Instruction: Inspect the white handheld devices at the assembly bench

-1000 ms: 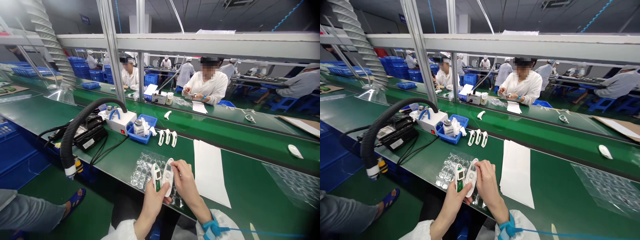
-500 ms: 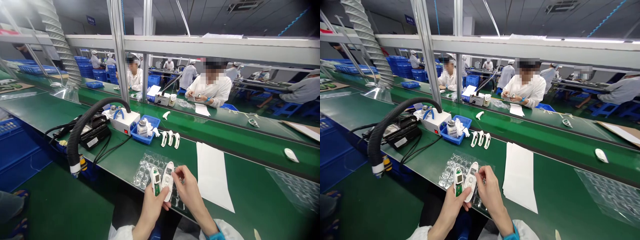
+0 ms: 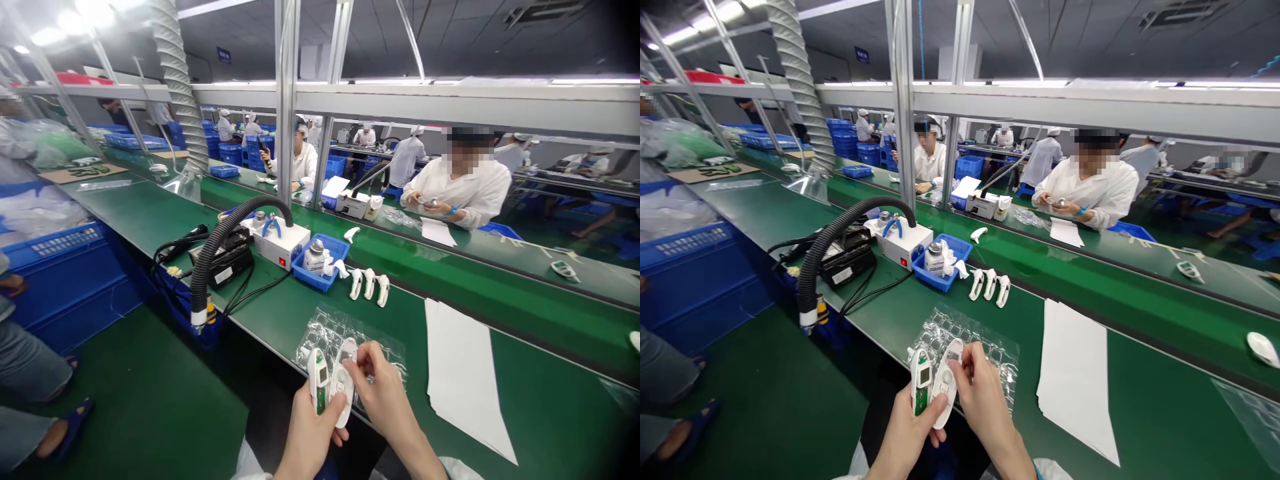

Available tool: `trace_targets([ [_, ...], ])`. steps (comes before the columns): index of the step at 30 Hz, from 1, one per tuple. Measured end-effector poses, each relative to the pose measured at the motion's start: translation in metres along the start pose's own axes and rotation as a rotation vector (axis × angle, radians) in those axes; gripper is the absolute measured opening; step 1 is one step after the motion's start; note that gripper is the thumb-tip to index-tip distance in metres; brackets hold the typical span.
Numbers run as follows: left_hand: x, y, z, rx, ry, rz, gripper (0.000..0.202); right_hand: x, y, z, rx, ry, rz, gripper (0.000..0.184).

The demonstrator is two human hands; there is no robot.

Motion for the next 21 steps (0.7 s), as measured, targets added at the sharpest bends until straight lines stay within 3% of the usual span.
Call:
trace_targets([
  [2,-0.009,0.006,0.004,0.013,0.033,-0.002,0.037,0.009,-0.010,0.001,-0.002,0.021,-0.038,0.022],
  [5,-0.025,0.012,0.010,0.036,0.098,0.049,0.042,0.032,-0.026,0.008,0.084,-0.033,-0.340,0.025],
  [9,-0.062,0.002,0.015,0.099,0.233,0.061,0.053,0.083,-0.053,0.021,0.244,-0.407,-0.718,0.037],
  [13,-0.130,-0.002,0.012,0.174,0.482,0.191,0.075,0.150,-0.091,0.007,0.273,-0.546,-0.828,0.042],
  [16,-0.194,0.018,0.007,0.241,0.675,0.452,0.069,0.216,-0.132,-0.013,0.321,-0.728,-0.924,0.054],
  [19,-0.241,0.044,0.000,0.318,0.721,0.558,0.061,0.270,-0.163,-0.025,0.369,-0.802,-0.917,0.065],
  [21,-0.252,0.055,-0.009,0.329,0.715,0.611,0.057,0.286,-0.169,-0.027,0.386,-0.792,-0.910,0.067],
])
Point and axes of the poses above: each hand's wrist, its own z-axis away from the middle knuckle, its own x-axis out of the palm, y = z × x, the point moved 2 cm from there along -z, towards the middle knuckle, and after that the axes turned 15 degrees about z, right-handed, at the moved point
